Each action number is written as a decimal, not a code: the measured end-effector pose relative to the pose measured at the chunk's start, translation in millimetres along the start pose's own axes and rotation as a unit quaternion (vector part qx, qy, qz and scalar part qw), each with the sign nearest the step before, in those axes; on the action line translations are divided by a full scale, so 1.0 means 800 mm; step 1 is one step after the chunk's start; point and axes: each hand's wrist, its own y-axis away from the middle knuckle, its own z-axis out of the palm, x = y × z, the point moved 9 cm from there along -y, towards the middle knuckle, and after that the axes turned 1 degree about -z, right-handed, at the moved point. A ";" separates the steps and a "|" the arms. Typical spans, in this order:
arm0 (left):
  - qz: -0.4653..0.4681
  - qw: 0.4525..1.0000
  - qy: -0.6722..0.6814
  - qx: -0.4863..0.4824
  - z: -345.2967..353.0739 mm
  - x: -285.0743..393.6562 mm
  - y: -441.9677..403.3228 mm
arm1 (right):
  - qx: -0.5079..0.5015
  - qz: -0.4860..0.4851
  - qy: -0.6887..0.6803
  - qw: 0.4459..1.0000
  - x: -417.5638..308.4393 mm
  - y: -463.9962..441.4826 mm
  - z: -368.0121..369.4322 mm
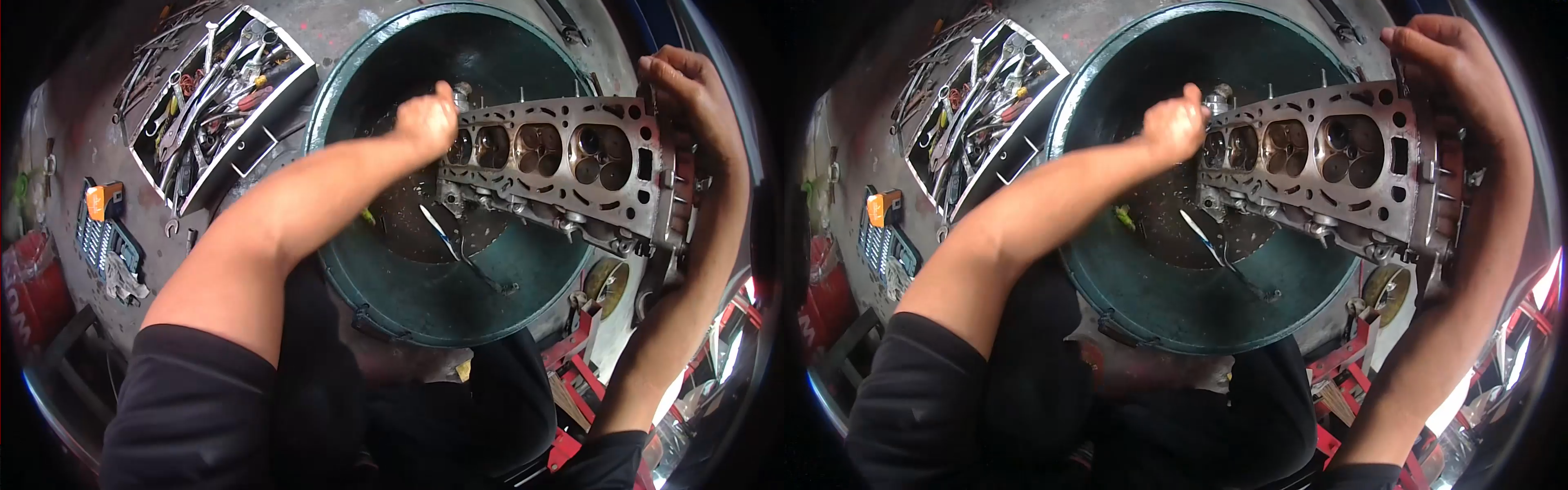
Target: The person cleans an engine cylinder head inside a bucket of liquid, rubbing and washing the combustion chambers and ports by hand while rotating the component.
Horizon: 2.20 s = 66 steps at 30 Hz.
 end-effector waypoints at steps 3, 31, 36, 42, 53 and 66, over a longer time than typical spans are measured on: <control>-0.058 0.991 -0.113 -0.033 0.006 -0.075 -0.088 | 0.048 -0.027 -0.007 0.998 0.013 0.000 -0.015; 0.241 0.931 0.231 0.148 -0.079 0.188 0.177 | 0.135 -0.123 0.223 0.958 -0.112 0.045 0.040; 0.156 0.966 0.177 0.104 -0.070 0.148 0.171 | 0.211 -0.189 0.231 0.931 -0.161 0.041 0.045; 0.102 0.986 0.109 0.072 -0.050 0.126 0.160 | 0.240 -0.220 0.193 0.926 -0.168 0.041 0.031; 0.037 0.996 0.058 0.049 -0.054 0.102 0.156 | 0.253 -0.243 0.158 0.923 -0.180 0.067 0.008; 0.028 0.989 0.138 0.038 -0.060 0.110 0.162 | 0.200 -0.112 0.187 0.955 -0.156 0.050 0.036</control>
